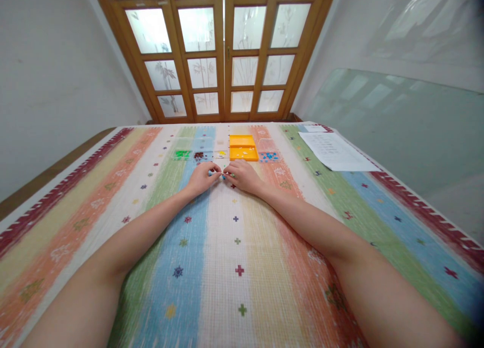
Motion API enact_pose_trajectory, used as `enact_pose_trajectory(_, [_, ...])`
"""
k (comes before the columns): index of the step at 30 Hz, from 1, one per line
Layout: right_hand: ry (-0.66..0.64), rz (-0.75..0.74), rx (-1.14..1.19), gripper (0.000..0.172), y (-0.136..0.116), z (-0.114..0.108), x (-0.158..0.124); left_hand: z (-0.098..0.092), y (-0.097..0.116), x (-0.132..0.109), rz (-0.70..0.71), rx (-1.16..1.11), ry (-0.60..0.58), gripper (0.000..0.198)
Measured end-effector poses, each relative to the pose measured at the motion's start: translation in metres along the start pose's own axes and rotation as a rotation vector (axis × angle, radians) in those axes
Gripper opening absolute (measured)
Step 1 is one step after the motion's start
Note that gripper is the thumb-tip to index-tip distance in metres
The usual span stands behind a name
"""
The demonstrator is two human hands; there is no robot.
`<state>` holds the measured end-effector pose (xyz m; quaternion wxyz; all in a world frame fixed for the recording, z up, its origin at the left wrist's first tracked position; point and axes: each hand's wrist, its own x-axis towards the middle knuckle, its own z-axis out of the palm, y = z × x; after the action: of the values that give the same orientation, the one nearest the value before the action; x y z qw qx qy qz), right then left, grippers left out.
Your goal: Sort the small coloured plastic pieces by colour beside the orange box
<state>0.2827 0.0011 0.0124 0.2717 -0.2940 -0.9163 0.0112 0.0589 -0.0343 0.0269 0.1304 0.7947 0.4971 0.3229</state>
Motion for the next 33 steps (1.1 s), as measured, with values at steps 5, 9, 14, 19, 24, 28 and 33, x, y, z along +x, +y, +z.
enact_pose_trajectory(5, [0.032, -0.007, 0.007, 0.018, 0.001, 0.0, -0.001, 0.003, 0.003, -0.001, -0.044, -0.08, 0.007, 0.014])
enact_pose_trajectory(9, [0.022, -0.026, -0.003, 0.021, 0.001, -0.001, 0.0, 0.006, 0.002, -0.002, -0.075, -0.145, -0.004, 0.016])
enact_pose_trajectory(14, [0.027, -0.009, -0.026, 0.02, 0.002, -0.006, 0.001, 0.009, -0.001, -0.002, -0.065, -0.157, 0.01, 0.019])
enact_pose_trajectory(19, [0.179, 0.162, -0.006, 0.016, 0.026, -0.014, -0.001, 0.007, -0.005, -0.005, 0.044, 0.008, -0.011, 0.02])
enact_pose_trajectory(24, [0.386, 0.44, -0.076, 0.016, 0.076, -0.021, -0.006, 0.009, -0.008, -0.009, 0.174, 0.171, -0.122, 0.023])
enact_pose_trajectory(28, [0.387, 0.496, -0.127, 0.015, 0.103, -0.023, -0.011, 0.009, -0.011, -0.01, 0.212, 0.227, -0.137, 0.026])
enact_pose_trajectory(33, [0.291, 0.473, -0.106, 0.019, 0.098, -0.018, -0.011, 0.007, -0.013, -0.01, 0.224, 0.264, -0.141, 0.028])
